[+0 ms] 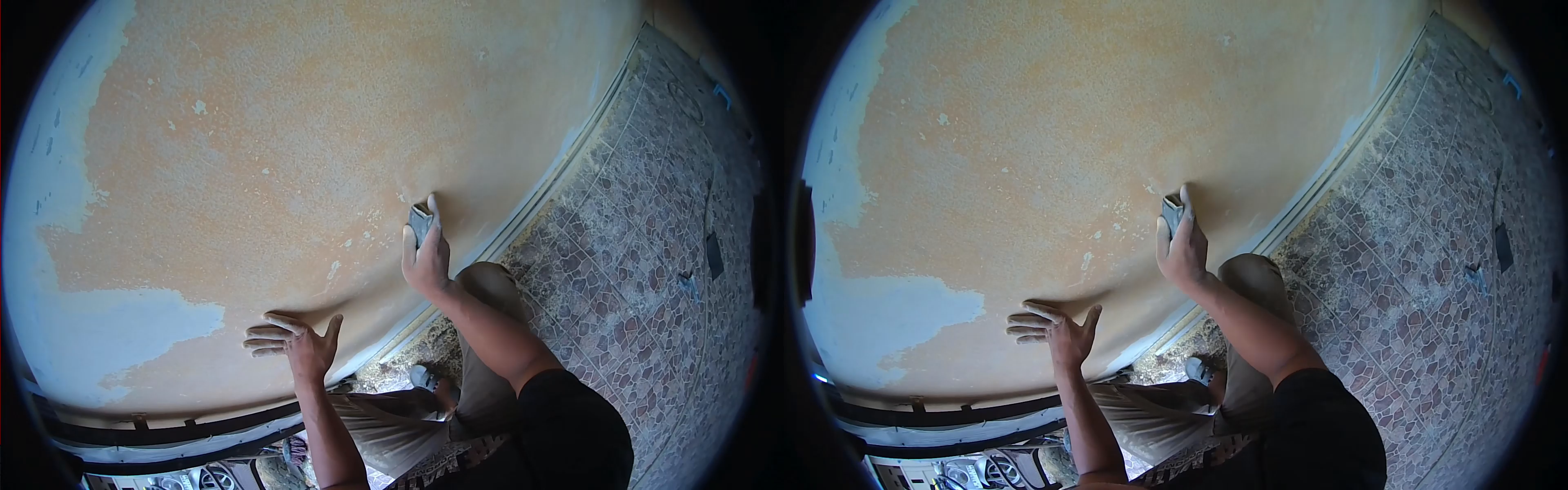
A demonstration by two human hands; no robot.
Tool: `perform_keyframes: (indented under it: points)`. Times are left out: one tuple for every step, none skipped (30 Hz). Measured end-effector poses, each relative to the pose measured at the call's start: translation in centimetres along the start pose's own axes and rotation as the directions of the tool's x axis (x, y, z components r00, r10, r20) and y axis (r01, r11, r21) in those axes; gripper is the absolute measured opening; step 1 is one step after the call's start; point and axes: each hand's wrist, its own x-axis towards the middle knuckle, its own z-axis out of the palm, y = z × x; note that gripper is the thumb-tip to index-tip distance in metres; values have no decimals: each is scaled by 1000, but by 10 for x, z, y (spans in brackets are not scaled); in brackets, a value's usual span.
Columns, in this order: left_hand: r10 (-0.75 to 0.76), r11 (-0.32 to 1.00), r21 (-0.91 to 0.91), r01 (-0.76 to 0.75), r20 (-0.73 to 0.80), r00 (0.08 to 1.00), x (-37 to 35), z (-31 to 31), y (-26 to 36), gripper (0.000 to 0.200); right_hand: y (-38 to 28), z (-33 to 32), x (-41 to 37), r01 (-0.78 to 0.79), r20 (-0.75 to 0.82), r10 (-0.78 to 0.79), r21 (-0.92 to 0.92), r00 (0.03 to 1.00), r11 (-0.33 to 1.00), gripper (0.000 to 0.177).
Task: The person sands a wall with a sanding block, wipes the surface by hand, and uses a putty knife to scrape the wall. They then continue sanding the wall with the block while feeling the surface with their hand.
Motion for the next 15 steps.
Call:
perform_keyframes:
  points:
    - [5,1000,5,-5,-2,1000,0,-3,1,155,7,2,-5,-4,-6,4,0,1000,1000,66]
    - [13,1000,-10,-12,31,999,-2,-6,2,152,3,-1,2,-12,-25,11,-14,1000,1000,66]
    - [18,1000,-25,-17,62,998,-1,-9,2,149,-2,-2,11,-19,-42,18,-25,999,1000,66]
    - [13,1000,-23,-11,60,998,2,-7,2,149,-1,0,24,-124,-77,133,110,988,986,66]
    - [29,999,-34,-28,34,999,3,-2,0,149,-3,1,29,-135,-65,143,114,988,984,66]
    - [47,998,-43,-47,13,999,0,0,-4,150,-6,0,31,-180,-66,192,150,979,972,66]
    - [46,998,-44,-45,16,999,-1,4,-6,150,-7,-1,35,-210,-75,227,185,971,960,66]
    - [34,999,-22,-35,-14,999,-1,7,-6,152,-1,2,20,-53,-100,56,36,993,998,66]
    - [26,1000,-1,-26,-48,999,1,10,-6,155,2,5,7,-44,-107,48,34,993,998,66]
    - [39,999,4,-39,-70,997,0,11,-7,155,3,7,-9,-33,-73,35,16,997,999,66]
    - [39,999,6,-39,-70,997,0,10,-7,155,-2,7,-12,-25,-35,25,2,999,1000,66]
    - [35,999,13,-34,-56,998,-1,9,-6,155,1,4,-9,12,-27,-12,-27,1000,1000,67]
    - [30,999,20,-29,-43,999,0,9,-6,156,5,5,-2,11,-27,-12,-23,1000,1000,67]
    - [23,1000,20,-22,-42,999,3,10,-6,156,8,5,13,-30,-63,32,28,997,999,67]
    - [29,999,20,-28,-40,999,4,11,-5,155,8,3,26,-77,-89,84,77,992,994,67]
